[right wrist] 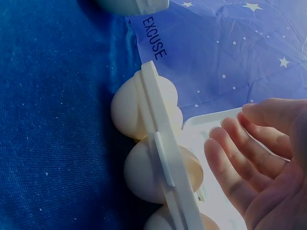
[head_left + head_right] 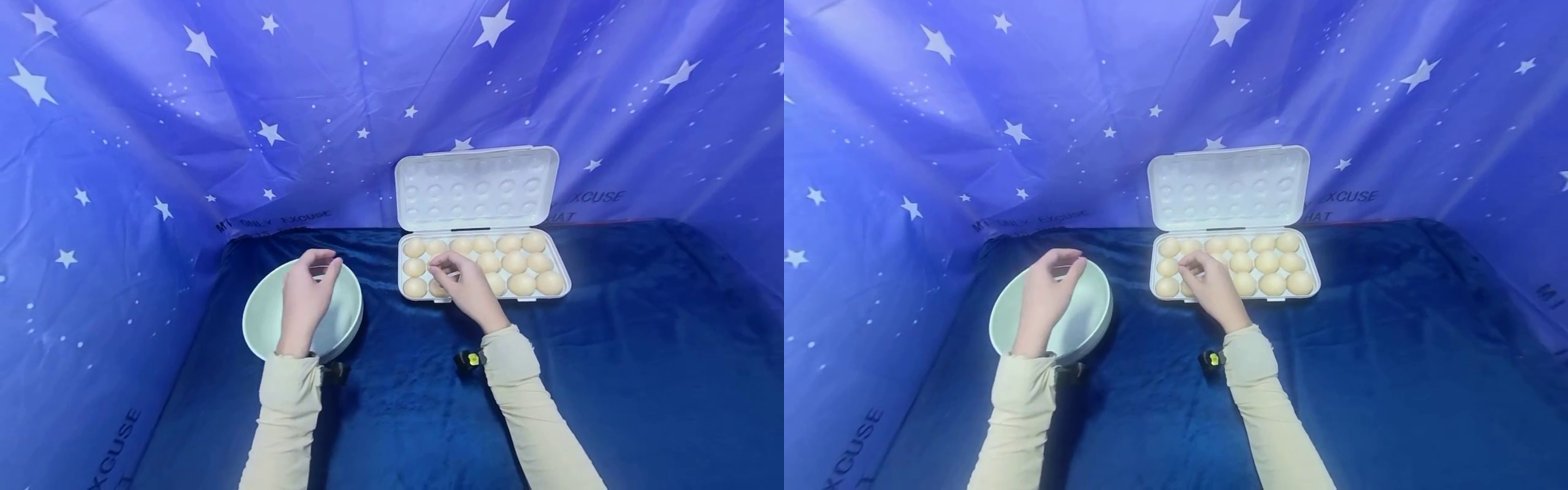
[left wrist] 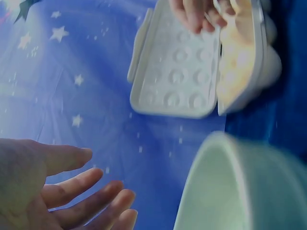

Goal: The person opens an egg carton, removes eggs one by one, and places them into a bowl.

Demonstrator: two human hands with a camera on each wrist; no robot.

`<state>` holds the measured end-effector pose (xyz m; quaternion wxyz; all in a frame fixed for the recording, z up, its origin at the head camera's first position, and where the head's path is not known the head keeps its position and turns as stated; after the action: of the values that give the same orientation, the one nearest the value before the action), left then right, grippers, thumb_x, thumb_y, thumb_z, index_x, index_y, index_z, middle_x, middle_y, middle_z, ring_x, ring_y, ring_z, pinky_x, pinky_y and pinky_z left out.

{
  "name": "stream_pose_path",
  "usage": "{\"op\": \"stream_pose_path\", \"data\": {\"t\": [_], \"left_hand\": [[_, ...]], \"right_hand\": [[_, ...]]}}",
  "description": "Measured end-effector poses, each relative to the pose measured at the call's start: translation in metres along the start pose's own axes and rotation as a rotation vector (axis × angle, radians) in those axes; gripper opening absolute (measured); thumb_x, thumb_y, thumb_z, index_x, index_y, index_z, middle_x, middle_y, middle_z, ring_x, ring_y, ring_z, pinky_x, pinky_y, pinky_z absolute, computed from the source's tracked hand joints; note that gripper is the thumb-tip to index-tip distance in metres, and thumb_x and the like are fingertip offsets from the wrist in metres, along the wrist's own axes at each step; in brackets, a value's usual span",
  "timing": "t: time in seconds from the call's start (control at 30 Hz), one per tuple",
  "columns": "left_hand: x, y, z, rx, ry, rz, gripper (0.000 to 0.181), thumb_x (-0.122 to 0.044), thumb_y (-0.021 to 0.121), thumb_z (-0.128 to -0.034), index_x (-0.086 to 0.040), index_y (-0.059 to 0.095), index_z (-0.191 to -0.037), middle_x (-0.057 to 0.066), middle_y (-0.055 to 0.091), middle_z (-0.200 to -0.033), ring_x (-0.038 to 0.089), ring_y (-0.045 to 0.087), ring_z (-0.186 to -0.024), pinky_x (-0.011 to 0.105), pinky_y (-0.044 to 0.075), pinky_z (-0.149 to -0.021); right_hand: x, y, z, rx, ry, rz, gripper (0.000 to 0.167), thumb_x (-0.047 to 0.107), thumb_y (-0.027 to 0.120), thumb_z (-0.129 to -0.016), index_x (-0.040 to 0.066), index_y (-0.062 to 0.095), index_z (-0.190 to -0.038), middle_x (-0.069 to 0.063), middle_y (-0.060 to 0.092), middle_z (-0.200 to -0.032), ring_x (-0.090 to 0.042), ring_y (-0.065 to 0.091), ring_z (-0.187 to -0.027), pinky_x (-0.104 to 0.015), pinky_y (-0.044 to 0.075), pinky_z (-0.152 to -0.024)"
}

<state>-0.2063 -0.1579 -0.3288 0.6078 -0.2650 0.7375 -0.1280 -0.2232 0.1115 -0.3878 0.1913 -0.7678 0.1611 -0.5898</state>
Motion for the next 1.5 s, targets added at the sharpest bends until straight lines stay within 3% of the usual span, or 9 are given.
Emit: {"op": "stream_pose_path", "data": {"t": [0.33, 0.5, 0.63, 0.87, 1.03, 1.17, 1.3, 1.4, 1.5], "left_hand": [[0.036, -0.048, 0.000, -0.092, -0.037, -0.067, 0.026, -0.018, 0.065, -0.0968, -0.002, 0.068, -0.117, 0.016, 0.072, -0.111, 0.030, 0.069, -0.104, 0.042, 0.054, -0.091], [0.054, -0.069, 0.007, -0.142, -0.096, -0.114, 0.027, -0.019, 0.063, -0.0970, -0.002, 0.068, -0.117, 0.018, 0.070, -0.114, 0.032, 0.066, -0.108, 0.044, 0.052, -0.093], [0.066, -0.081, 0.009, -0.141, -0.134, -0.156, 0.031, -0.021, 0.062, -0.0974, -0.003, 0.067, -0.122, 0.021, 0.065, -0.123, 0.036, 0.062, -0.115, 0.049, 0.049, -0.099], [0.086, -0.091, 0.006, -0.090, -0.165, -0.205, 0.039, -0.023, 0.061, -0.0981, -0.002, 0.061, -0.131, 0.023, 0.058, -0.135, 0.038, 0.052, -0.128, 0.051, 0.039, -0.108], [0.107, -0.095, 0.006, -0.045, -0.254, -0.182, 0.045, -0.027, 0.059, -0.0992, -0.002, 0.057, -0.136, 0.025, 0.056, -0.136, 0.039, 0.052, -0.128, 0.052, 0.041, -0.107], [0.118, -0.100, 0.006, -0.005, -0.287, -0.165, 0.046, -0.030, 0.057, -0.1004, -0.002, 0.056, -0.137, 0.025, 0.060, -0.131, 0.036, 0.060, -0.119, 0.036, 0.052, -0.093], [0.124, -0.102, 0.005, 0.041, -0.292, -0.128, 0.044, -0.033, 0.057, -0.1009, -0.004, 0.062, -0.132, 0.023, 0.066, -0.123, 0.018, 0.069, -0.089, 0.018, 0.054, -0.066], [0.128, -0.102, 0.007, 0.105, -0.318, -0.056, 0.046, -0.034, 0.055, -0.1019, -0.001, 0.061, -0.133, 0.027, 0.063, -0.124, 0.006, 0.064, -0.077, 0.024, 0.058, -0.061], [0.132, -0.102, 0.008, 0.181, -0.338, 0.010, 0.051, -0.036, 0.053, -0.1031, 0.001, 0.056, -0.138, 0.029, 0.059, -0.129, 0.004, 0.062, -0.080, 0.032, 0.061, -0.065]], "right_hand": [[0.001, 0.001, -0.002, 0.020, -0.020, 0.046, 0.019, 0.014, 0.062, -0.099, 0.000, 0.066, -0.110, -0.013, 0.069, -0.099, -0.025, 0.063, -0.094, -0.040, 0.054, -0.083], [0.001, 0.007, -0.001, 0.037, -0.038, 0.049, 0.018, 0.010, 0.064, -0.097, -0.002, 0.066, -0.111, -0.013, 0.068, -0.098, -0.025, 0.064, -0.092, -0.040, 0.054, -0.082], [-0.001, 0.009, -0.002, 0.044, -0.042, 0.056, 0.018, 0.009, 0.066, -0.095, -0.002, 0.066, -0.110, -0.013, 0.069, -0.100, -0.025, 0.065, -0.091, -0.039, 0.056, -0.082], [-0.001, 0.007, -0.002, 0.043, -0.061, 0.069, 0.017, 0.007, 0.067, -0.094, -0.002, 0.067, -0.109, -0.014, 0.069, -0.100, -0.026, 0.065, -0.092, -0.041, 0.055, -0.084], [0.002, 0.009, -0.003, 0.080, -0.061, 0.097, 0.019, 0.007, 0.066, -0.095, -0.004, 0.066, -0.110, -0.015, 0.068, -0.104, -0.027, 0.066, -0.094, -0.042, 0.056, -0.086], [0.012, 0.010, -0.013, 0.131, -0.068, 0.147, 0.019, 0.008, 0.066, -0.095, -0.004, 0.067, -0.110, -0.016, 0.068, -0.106, -0.029, 0.067, -0.096, -0.043, 0.056, -0.086], [0.022, 0.013, -0.022, 0.208, -0.075, 0.217, 0.021, 0.009, 0.067, -0.093, -0.005, 0.067, -0.109, -0.018, 0.068, -0.108, -0.033, 0.067, -0.100, -0.045, 0.056, -0.088], [0.023, 0.018, -0.025, 0.272, -0.057, 0.260, 0.025, 0.010, 0.068, -0.092, -0.006, 0.067, -0.111, -0.020, 0.068, -0.111, -0.034, 0.066, -0.104, -0.046, 0.054, -0.091], [0.020, 0.022, -0.024, 0.301, -0.025, 0.301, 0.027, 0.012, 0.070, -0.092, -0.004, 0.066, -0.113, -0.019, 0.068, -0.113, -0.034, 0.064, -0.108, -0.047, 0.053, -0.094]]}}
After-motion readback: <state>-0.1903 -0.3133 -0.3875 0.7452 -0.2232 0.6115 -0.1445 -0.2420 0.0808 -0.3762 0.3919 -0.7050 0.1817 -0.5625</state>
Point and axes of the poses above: each hand's wrist, its own z-axis away from the middle knuckle, its own y-axis out of the palm, x = y × z, the point moved 5 cm from there along -z, towards the middle knuckle
